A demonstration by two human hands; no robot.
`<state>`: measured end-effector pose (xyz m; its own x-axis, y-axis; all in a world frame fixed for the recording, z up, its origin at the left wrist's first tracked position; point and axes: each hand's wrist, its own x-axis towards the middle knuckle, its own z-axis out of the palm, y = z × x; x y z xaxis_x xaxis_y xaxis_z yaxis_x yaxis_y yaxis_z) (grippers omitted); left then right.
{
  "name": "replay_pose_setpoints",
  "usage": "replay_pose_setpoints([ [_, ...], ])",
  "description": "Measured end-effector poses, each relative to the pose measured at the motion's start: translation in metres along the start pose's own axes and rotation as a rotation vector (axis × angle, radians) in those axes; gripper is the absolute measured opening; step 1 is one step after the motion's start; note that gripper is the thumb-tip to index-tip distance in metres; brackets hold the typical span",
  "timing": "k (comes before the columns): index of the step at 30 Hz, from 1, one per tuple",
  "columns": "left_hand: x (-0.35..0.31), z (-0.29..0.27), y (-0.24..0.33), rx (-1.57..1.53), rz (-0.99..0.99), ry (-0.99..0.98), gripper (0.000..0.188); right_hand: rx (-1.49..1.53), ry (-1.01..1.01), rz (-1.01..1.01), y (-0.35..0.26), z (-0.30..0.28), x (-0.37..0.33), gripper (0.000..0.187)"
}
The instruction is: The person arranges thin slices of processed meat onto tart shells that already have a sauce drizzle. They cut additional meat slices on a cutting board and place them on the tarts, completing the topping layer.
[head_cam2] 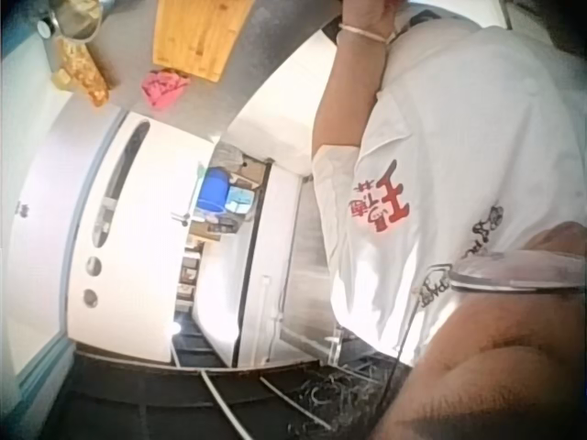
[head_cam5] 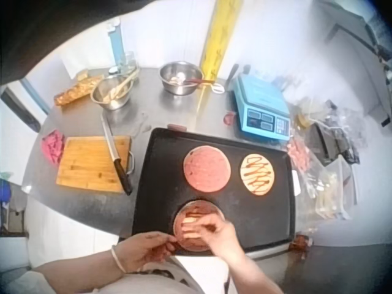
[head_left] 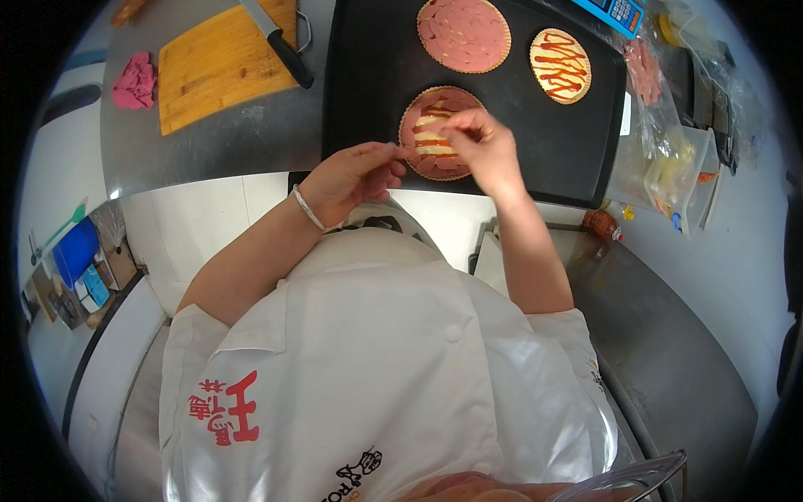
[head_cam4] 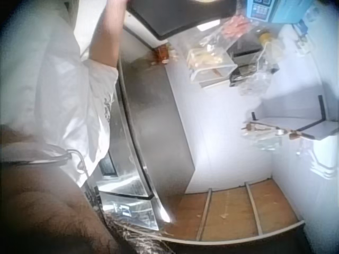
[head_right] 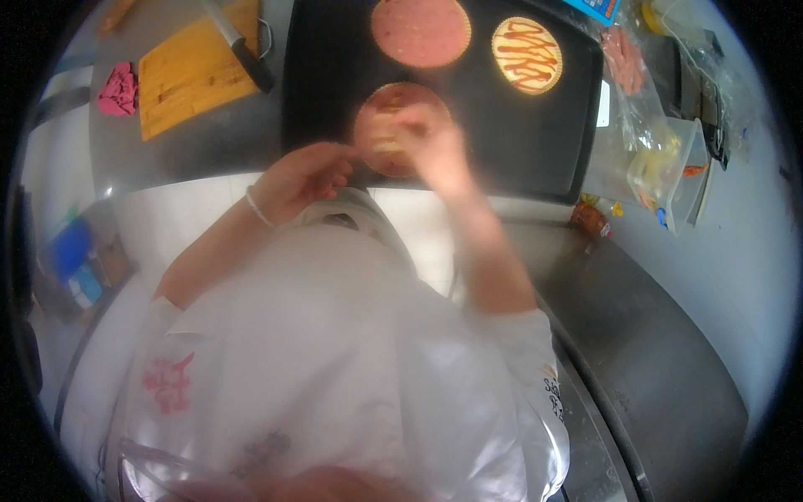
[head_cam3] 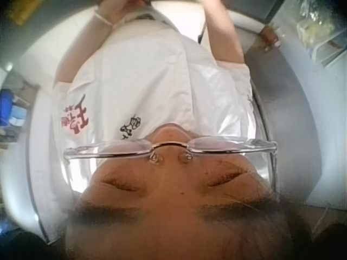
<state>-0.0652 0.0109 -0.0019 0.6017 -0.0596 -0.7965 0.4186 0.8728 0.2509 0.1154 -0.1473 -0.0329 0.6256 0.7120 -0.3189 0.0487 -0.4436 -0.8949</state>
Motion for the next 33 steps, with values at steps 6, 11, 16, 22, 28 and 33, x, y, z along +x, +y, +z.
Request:
replay_pose_setpoints([
  [6, -0.005, 0.004, 0.002, -0.082, -0.007, 0.012, 0.026, -0.417, 0.042, -0.006, -0.002, -0.011, 0.033, 0.009],
  [11, 0.000, -0.009, -0.001, -0.116, -0.006, -0.148, 0.032, -0.657, -0.009, -0.123, 0.002, 0.004, 0.048, 0.014],
  [16, -0.007, -0.002, 0.000, -0.024, 0.062, -0.113, 0.034, -0.768, 0.061, -0.195, 0.007, 0.009, 0.053, 0.011],
  [22, -0.006, -0.008, -0.001, -0.038, 0.077, -0.106, 0.025, -0.700, 0.158, -0.284, -0.013, 0.012, 0.040, 0.010],
  [28, 0.002, -0.015, -0.004, 0.034, 0.065, -0.087, 0.014, -0.029, -0.225, -0.097, -0.037, 0.026, -0.015, 0.015],
  [33, 0.001, -0.007, -0.003, 0.051, -0.006, -0.061, 0.013, 0.210, -0.269, 0.128, -0.036, 0.026, -0.033, 0.009],
])
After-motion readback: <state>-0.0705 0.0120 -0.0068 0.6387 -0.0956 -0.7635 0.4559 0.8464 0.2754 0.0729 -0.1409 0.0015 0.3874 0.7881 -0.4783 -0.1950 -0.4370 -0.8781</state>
